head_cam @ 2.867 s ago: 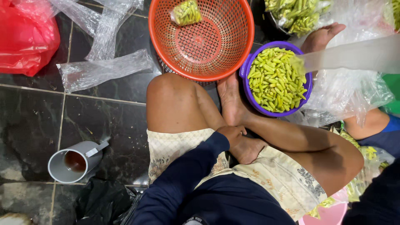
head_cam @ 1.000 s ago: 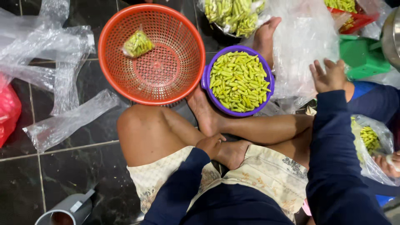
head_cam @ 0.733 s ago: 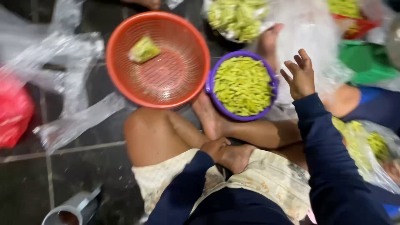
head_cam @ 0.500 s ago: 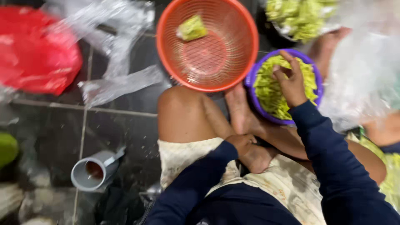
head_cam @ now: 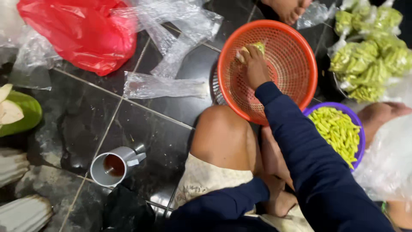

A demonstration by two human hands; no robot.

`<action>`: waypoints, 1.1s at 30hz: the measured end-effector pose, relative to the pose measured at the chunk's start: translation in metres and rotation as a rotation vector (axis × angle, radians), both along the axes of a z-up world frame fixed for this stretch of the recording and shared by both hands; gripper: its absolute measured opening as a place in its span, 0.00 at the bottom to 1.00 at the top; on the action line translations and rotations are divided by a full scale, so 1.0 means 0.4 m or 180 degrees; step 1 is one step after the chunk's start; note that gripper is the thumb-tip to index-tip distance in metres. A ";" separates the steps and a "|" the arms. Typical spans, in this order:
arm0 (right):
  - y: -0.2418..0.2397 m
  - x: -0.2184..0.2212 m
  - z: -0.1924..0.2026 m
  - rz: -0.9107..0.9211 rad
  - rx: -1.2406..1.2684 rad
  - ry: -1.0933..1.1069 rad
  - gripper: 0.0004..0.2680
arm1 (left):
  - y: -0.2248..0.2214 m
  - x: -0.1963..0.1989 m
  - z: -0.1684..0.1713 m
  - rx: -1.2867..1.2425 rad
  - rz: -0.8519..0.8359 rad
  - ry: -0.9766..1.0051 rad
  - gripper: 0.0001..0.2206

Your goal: The person puts green peppers into small plastic bags by hand and ties them closed, working on the floor alongside other people.

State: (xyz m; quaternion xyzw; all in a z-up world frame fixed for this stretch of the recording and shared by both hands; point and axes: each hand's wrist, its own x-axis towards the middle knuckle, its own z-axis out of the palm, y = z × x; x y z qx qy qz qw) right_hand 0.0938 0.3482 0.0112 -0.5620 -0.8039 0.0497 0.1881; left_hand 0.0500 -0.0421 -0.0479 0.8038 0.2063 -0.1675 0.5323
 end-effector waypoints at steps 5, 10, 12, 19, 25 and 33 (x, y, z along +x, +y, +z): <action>0.067 0.042 -0.149 0.0022 0.0452 -0.1349 0.19 | 0.017 -0.011 0.036 -0.0364 0.0458 0.0151 0.17; -0.044 0.075 -0.094 -0.0636 0.0165 -0.1654 0.06 | 0.085 -0.062 0.144 -0.0848 0.0148 -0.0564 0.17; -0.087 0.118 -0.066 -0.0530 0.0367 -0.1646 0.07 | 0.099 -0.080 0.165 -0.1441 0.0325 -0.1340 0.14; -0.343 0.238 0.115 -0.1281 0.0214 0.1215 0.11 | 0.027 -0.074 -0.055 0.0084 0.0130 -0.0822 0.14; -0.751 0.222 0.466 -0.1581 -0.0337 0.2364 0.14 | 0.080 -0.099 0.012 -0.0631 0.0129 -0.0248 0.16; -1.131 0.163 0.477 -0.2057 -0.1475 0.1812 0.12 | 0.093 -0.143 0.084 -0.0040 0.0032 -0.0584 0.13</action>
